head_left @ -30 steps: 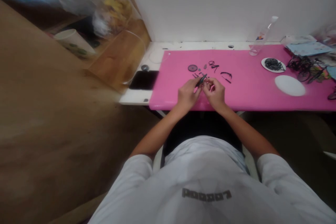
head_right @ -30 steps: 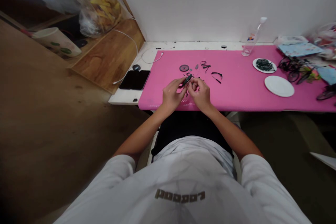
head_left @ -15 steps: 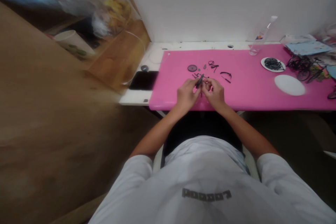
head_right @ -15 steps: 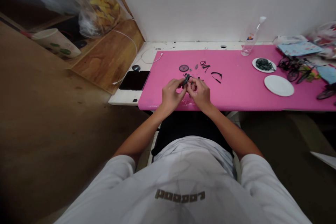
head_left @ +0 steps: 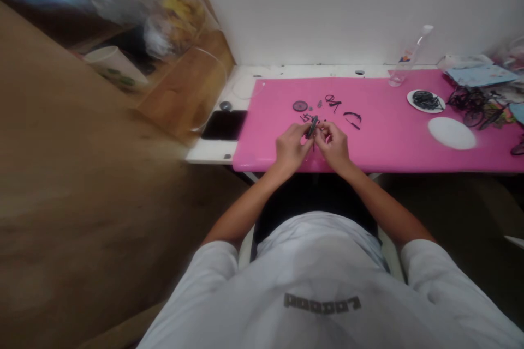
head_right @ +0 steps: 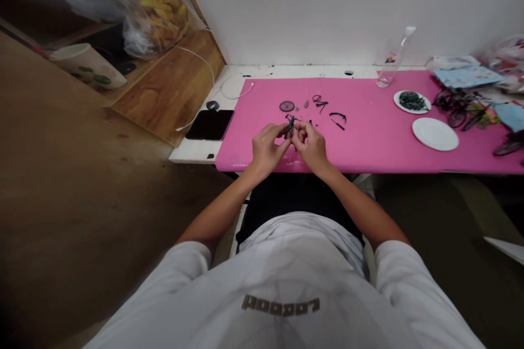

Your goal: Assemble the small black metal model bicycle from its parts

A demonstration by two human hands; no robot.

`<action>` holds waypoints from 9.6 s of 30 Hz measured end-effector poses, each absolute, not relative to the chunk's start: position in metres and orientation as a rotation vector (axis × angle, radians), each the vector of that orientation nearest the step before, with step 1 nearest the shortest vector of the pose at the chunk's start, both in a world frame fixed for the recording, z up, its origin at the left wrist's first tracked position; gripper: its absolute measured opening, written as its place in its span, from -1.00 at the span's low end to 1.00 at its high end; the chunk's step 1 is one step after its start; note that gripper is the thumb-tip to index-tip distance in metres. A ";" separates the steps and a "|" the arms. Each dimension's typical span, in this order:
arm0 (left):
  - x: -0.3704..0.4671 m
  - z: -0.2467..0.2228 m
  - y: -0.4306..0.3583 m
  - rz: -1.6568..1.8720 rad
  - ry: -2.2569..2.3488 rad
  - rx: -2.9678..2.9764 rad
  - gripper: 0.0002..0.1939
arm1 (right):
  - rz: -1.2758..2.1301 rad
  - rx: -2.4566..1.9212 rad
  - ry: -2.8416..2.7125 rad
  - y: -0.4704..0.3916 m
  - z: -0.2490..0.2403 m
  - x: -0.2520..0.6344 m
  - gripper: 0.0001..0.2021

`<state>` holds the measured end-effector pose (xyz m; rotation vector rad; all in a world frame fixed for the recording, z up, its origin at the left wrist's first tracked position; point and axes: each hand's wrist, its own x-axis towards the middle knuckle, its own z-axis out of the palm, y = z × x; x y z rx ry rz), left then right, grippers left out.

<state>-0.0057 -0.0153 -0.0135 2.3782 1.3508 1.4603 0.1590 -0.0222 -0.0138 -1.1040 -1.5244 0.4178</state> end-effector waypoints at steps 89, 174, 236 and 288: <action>0.007 0.006 -0.029 1.597 0.977 2.140 -0.56 | 0.037 -0.921 -1.699 -0.020 0.011 0.181 -0.76; -0.002 0.013 -0.028 1.844 1.128 2.118 -0.72 | 0.173 -0.961 -1.558 -0.025 0.017 0.173 -0.65; 0.012 -0.004 -0.032 1.420 1.067 1.935 -0.54 | -0.462 -0.942 -1.941 -0.012 0.000 0.191 -0.84; 0.009 0.012 -0.046 1.277 1.213 1.993 -0.50 | -0.383 -0.943 -1.908 -0.012 -0.009 0.185 -0.81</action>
